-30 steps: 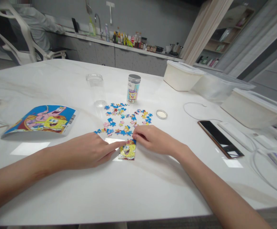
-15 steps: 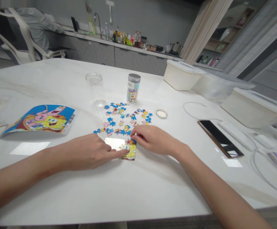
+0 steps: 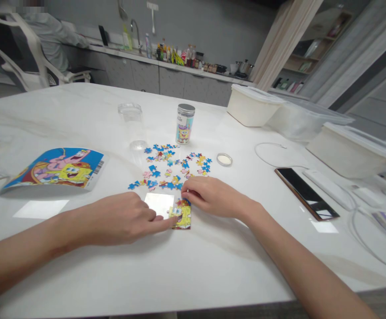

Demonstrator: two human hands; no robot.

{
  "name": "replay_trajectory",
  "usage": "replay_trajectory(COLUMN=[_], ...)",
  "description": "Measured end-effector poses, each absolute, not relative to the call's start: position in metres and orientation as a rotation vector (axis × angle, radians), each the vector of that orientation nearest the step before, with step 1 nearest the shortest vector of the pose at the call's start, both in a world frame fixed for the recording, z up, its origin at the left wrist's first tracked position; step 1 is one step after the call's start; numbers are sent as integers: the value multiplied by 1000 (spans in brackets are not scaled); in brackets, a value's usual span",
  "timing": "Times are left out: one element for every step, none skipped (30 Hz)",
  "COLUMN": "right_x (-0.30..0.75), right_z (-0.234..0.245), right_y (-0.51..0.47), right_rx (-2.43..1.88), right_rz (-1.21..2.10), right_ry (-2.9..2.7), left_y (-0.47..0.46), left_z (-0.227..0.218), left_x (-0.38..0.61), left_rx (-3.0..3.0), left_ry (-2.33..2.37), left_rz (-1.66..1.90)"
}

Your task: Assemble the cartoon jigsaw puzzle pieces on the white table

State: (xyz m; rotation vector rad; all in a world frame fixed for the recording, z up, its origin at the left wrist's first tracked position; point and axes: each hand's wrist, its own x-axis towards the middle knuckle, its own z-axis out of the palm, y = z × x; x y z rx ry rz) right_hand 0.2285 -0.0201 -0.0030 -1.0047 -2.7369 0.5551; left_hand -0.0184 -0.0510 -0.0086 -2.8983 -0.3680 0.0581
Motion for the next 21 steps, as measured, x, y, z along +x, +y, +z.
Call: replay_trajectory(right_x=[229,229,229,229,228,228,228,229,229,230,232,233,235,237,238,240,241,242,243,243,244], right_z=[-3,-4,-4,-4,-4,-4,-4,-4,-5,-5,-6,-7,-9,-10,-12,-14,-16,-18,-20,-22,-24], right_y=[-20,-20,-21,-21,-20,-20,-19,-18,-17,-15,-12,-10,-7,-4,-1,3,6,8,11,13,15], right_rx=[-1005,-1002,-996,-992,-991,-998,-1010,-1028,-1049,-1071,-1091,-1114,-1137,-1158,-1183,-1208,-1229,-1249,-1275,-1309,-1350], right_rz=[558,563,569,567,551,523,484,440,398,357,321,284,246,203,162,127,103,95,89,72,49], right_ry=[-2735,-2733,-2732,-2727,-2720,-2709,-2691,-2664,-2628,-2586,-2541,-2501,-2470,-2448,-2420,-2392,-2355,-2315,-2275,-2227,-2183], left_y=[-51,-52,-53,-54,-55,-57,-59,-60,-62,-63,-63,-63,-63,-62,-61,-60,-60,-59,-59,-60,-60], left_z=[-8,-8,-7,-7,-6,-6,-5,-4,-4,-3,-3,-2,-1,0,0,1,2,3,3,4,4], left_x=[-18,-18,-18,-17,-16,-14,-11,-8,-5,-3,0,2,3,4,4,4,5,5,5,5,5], left_rx=[-2887,-2880,-2884,-2886,-2883,-2884,-2895,-2938,-2997,-3070,-3137,-3195,-3260,-3315,-3364,-3401,-3427,-3441,-3451,-3455,-3454], left_ry=[-345,-331,-338,-358,-395,-431,-471,-461,-456,-427,-400,-399,-427,-483,-549,-600,-632,-648,-645,-632,-613], left_rz=[51,41,29,7,-19,-62,-105,-161,-215,-257,-267,-237,-188,-135,-86,-50,-23,-3,24,49,68])
